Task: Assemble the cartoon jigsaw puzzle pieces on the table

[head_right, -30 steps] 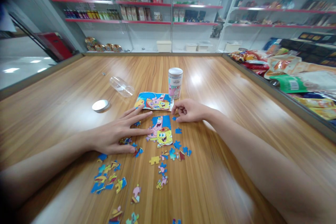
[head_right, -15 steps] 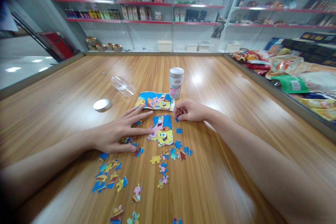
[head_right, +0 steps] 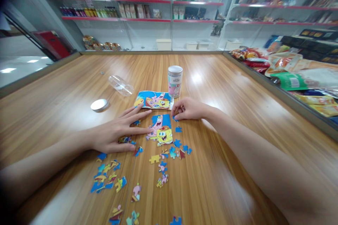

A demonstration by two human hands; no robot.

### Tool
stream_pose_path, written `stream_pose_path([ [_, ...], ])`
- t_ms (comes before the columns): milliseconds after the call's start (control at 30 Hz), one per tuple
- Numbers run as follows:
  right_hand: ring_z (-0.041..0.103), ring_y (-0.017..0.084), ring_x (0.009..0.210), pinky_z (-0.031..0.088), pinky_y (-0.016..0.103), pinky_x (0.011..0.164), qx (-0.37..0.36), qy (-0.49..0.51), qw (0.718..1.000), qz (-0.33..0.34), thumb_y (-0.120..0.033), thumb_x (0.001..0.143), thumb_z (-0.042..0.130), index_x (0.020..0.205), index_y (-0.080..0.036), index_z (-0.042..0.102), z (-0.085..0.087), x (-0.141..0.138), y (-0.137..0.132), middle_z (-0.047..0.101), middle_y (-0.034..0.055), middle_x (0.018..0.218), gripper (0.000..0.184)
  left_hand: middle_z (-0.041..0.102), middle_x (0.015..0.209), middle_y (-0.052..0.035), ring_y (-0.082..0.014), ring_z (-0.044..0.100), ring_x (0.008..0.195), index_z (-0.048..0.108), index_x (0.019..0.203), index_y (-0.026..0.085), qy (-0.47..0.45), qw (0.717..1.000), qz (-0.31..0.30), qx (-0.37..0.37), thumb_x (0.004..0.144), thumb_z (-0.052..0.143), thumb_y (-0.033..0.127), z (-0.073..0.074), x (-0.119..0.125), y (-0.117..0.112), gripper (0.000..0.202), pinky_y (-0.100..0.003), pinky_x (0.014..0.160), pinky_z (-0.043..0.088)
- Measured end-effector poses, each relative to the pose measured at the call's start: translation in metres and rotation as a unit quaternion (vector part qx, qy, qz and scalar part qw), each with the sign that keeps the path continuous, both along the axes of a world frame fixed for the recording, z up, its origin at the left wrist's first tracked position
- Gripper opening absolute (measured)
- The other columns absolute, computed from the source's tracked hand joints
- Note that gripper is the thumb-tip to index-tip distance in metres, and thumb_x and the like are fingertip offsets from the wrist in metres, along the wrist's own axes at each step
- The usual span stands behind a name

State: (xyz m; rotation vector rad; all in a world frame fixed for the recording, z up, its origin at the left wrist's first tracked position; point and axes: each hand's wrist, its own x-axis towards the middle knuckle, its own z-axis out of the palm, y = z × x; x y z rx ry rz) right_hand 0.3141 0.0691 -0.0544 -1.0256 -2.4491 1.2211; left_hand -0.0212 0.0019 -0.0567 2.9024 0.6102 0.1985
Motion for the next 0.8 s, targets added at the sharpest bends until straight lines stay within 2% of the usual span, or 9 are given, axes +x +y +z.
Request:
stream_pose_path([
  [133, 0.051, 0.012, 0.064, 0.038, 0.024, 0.059, -0.007, -0.008, 1.0, 0.03, -0.029, 0.081, 0.069, 0.099, -0.014, 0.076, 0.001, 0.003, 0.002, 0.063, 0.0009, 0.073, 0.024, 0.005, 0.168, 0.0, -0.0458, 0.009, 0.153, 0.037, 0.151, 0.044, 0.001, 1.0, 0.0, -0.002, 0.09, 0.064, 0.053, -0.001, 0.0, 0.0, 0.068, -0.07, 0.122, 0.014],
  [300, 0.051, 0.012, 0.066, 0.038, 0.025, 0.059, 0.01, -0.016, 0.999, 0.048, -0.026, 0.082, 0.067, 0.104, -0.014, 0.072, 0.006, 0.005, 0.004, 0.058, -0.0005, 0.072, 0.026, 0.004, 0.169, 0.0004, -0.0478, 0.008, 0.152, 0.036, 0.151, 0.045, 0.014, 1.0, 0.01, -0.011, 0.09, 0.062, 0.055, -0.001, -0.002, 0.001, 0.068, -0.072, 0.12, 0.015],
  [400, 0.051, 0.013, 0.066, 0.039, 0.025, 0.059, 0.032, -0.046, 0.997, 0.056, -0.037, 0.079, 0.074, 0.103, -0.013, 0.067, 0.013, 0.0, -0.003, 0.056, -0.0005, 0.074, 0.034, -0.001, 0.169, 0.0001, -0.0488, 0.002, 0.152, 0.03, 0.154, 0.043, 0.033, 0.999, 0.016, -0.022, 0.089, 0.059, 0.062, -0.002, -0.004, 0.001, 0.074, -0.073, 0.12, 0.012],
  [567, 0.055, 0.02, 0.083, 0.043, 0.03, 0.07, 0.152, -0.142, 0.977, 0.047, -0.052, 0.063, 0.086, 0.106, -0.016, 0.057, 0.018, -0.017, -0.026, 0.062, 0.0079, 0.101, 0.064, -0.002, 0.169, -0.0044, -0.0489, -0.007, 0.152, 0.012, 0.16, 0.033, 0.011, 0.998, 0.035, -0.043, 0.087, 0.05, 0.076, -0.006, 0.002, -0.006, 0.093, -0.074, 0.119, 0.003],
  [667, 0.054, 0.022, 0.083, 0.041, 0.031, 0.069, 0.175, -0.173, 0.969, 0.032, -0.059, 0.063, 0.084, 0.106, -0.017, 0.055, 0.018, -0.023, -0.033, 0.062, 0.0092, 0.102, 0.067, -0.002, 0.169, -0.0014, -0.0493, -0.008, 0.151, 0.016, 0.159, 0.038, 0.02, 0.999, 0.024, -0.028, 0.086, 0.055, 0.073, -0.007, 0.009, -0.011, 0.09, -0.074, 0.12, 0.001],
  [800, 0.055, 0.022, 0.084, 0.041, 0.031, 0.069, 0.156, -0.177, 0.971, 0.046, -0.057, 0.068, 0.082, 0.105, -0.016, 0.057, 0.021, -0.022, -0.03, 0.062, 0.0084, 0.101, 0.061, 0.001, 0.169, 0.0007, -0.0498, -0.006, 0.151, 0.022, 0.157, 0.041, 0.025, 0.999, 0.017, -0.021, 0.086, 0.059, 0.07, -0.006, 0.013, -0.012, 0.086, -0.073, 0.12, 0.003],
])
